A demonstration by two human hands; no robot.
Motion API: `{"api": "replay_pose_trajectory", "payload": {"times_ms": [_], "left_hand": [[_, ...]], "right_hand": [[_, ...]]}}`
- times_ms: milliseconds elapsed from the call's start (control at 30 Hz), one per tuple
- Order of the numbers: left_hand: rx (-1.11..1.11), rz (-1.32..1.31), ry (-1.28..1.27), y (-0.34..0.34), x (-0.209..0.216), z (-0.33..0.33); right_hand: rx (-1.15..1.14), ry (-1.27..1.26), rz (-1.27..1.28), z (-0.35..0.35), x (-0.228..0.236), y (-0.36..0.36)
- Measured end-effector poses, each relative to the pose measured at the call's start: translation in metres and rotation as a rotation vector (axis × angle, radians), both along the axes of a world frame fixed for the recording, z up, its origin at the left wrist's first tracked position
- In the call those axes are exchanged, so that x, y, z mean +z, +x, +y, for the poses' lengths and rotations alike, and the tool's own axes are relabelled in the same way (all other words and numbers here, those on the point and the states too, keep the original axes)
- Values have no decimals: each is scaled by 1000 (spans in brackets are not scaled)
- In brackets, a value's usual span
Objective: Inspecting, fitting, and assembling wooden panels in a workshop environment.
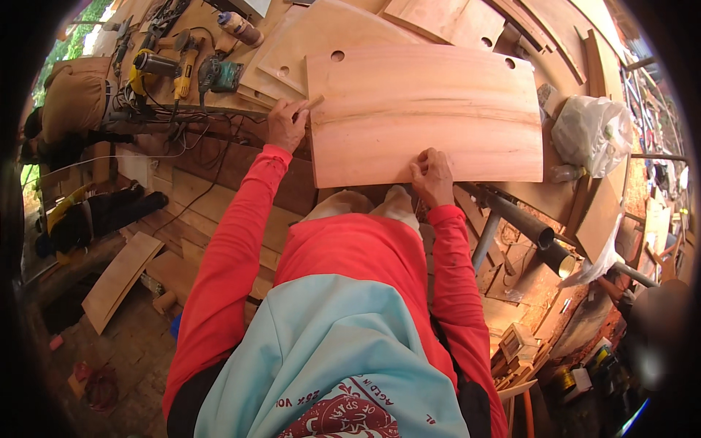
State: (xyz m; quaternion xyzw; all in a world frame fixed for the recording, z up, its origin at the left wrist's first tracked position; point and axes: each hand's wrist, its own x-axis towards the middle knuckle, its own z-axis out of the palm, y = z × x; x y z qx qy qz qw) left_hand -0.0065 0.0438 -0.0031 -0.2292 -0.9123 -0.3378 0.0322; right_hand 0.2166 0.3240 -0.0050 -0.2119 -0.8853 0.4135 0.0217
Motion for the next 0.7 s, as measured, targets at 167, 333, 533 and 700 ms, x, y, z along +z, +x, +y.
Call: {"api": "replay_pose_trajectory", "payload": {"times_ms": [167,333,533,700], "left_hand": [[21,91,-191,3,9,8],[-31,62,-246,26,14,12],[94,93,-246,20,20,10],[145,91,-251,45,19,14]], "right_hand": [[53,-59,30,4,4,1],[59,-202,-5,10,2,4],[176,-168,22,21,5,3],[193,-236,-20,31,6,1]]}}
